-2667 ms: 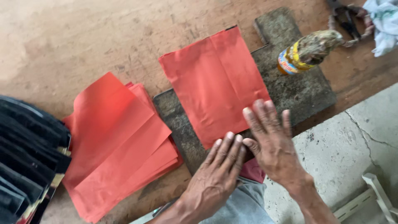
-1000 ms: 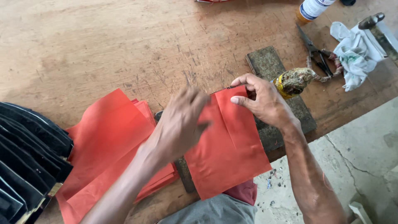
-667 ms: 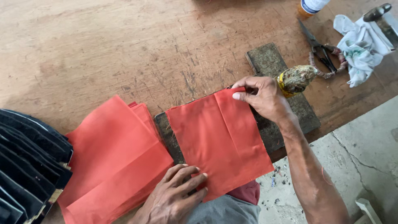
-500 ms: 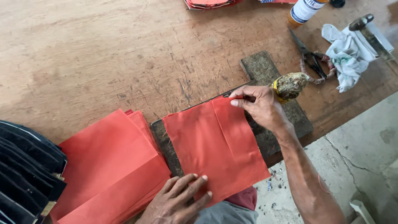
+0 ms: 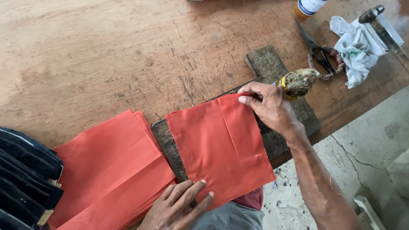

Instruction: The person folds red fabric squares over dark backing pieces on a workbench, aligning the edges and pressing the folds flat by hand, then stacks the finished folded pieces with a pile of completed ones. They repeat the same folding cycle on piece after piece across the table.

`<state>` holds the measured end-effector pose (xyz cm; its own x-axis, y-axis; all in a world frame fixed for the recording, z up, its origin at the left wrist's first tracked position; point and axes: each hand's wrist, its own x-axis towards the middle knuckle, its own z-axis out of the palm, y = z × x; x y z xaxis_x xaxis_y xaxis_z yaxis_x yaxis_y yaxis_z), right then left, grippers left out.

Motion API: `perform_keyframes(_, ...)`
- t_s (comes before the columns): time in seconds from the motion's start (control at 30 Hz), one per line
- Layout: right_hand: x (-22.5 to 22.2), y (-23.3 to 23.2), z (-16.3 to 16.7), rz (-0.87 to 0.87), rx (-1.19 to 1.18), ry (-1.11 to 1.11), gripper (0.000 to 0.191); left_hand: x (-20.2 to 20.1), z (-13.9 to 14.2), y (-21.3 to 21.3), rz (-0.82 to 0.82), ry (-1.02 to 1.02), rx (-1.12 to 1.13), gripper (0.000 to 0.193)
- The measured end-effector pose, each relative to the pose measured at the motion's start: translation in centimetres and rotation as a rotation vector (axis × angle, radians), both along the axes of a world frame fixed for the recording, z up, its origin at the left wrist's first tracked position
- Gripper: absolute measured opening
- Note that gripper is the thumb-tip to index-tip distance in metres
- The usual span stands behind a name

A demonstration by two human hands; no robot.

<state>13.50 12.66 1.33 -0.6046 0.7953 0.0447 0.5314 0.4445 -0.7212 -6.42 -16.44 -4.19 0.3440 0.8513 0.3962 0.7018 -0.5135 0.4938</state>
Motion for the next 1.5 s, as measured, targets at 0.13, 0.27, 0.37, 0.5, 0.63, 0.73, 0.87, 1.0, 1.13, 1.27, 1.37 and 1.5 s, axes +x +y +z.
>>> perform_keyframes(0.13, 0.0, 0.1, -0.2, -0.059, -0.072, -0.038, 0.019, 0.1, -0.2, 0.0, 0.046, -0.059, 0.082, 0.043)
perform_keyframes(0.27, 0.4, -0.5, 0.2, 0.027, -0.129, -0.078, 0.019, 0.7, 0.1, -0.6, 0.012, -0.038, 0.154, 0.029)
perform_keyframes(0.37, 0.6, -1.4, 0.2, 0.027, -0.113, -0.071, 0.018, 2.0, 0.3, -1.3, 0.06, -0.034, 0.172, 0.012)
perform_keyframes(0.5, 0.5, -2.0, -0.1, 0.017, -0.089, -0.044, 0.018, 3.0, -0.8, -1.6, 0.125, -0.072, 0.211, 0.01)
perform_keyframes(0.63, 0.3, -2.0, -0.4, 0.021, 0.029, -0.019, 0.019, 4.4, -3.0, -1.1, 0.257, -0.084, 0.393, 0.012)
perform_keyframes(0.73, 0.3, -1.9, -0.7, 0.035, 0.052, 0.034, 0.019, 4.8, -4.7, -1.4, 0.277, -0.097, 0.375, 0.015)
perform_keyframes(0.87, 0.5, -1.5, -1.4, 0.013, 0.035, 0.075, 0.019, 4.1, -7.5, -2.2, 0.155, 0.065, 0.413, 0.024)
perform_keyframes(1.0, 0.7, -1.2, -2.4, -0.018, 0.031, 0.101, 0.018, 4.7, -10.4, -3.8, 0.049, -0.038, 0.179, 0.025)
perform_keyframes(1.13, 0.7, -1.2, -2.9, -0.043, 0.027, 0.081, 0.02, 6.3, -12.6, -5.4, 0.052, -0.341, -0.155, 0.027)
perform_keyframes(1.27, 0.8, -1.1, -2.9, -0.048, 0.01, 0.083, 0.024, 6.9, -13.8, -6.2, 0.091, -0.609, -0.452, 0.029)
perform_keyframes(1.37, 0.8, -1.1, -2.9, -0.064, 0.018, 0.037, 0.026, 6.9, -14.2, -6.5, 0.111, -0.735, -0.59, 0.03)
perform_keyframes(1.5, 0.7, -1.2, -3.0, -0.051, 0.013, 0.068, 0.025, 7.0, -14.4, -6.8, 0.13, -0.848, -0.71, 0.033)
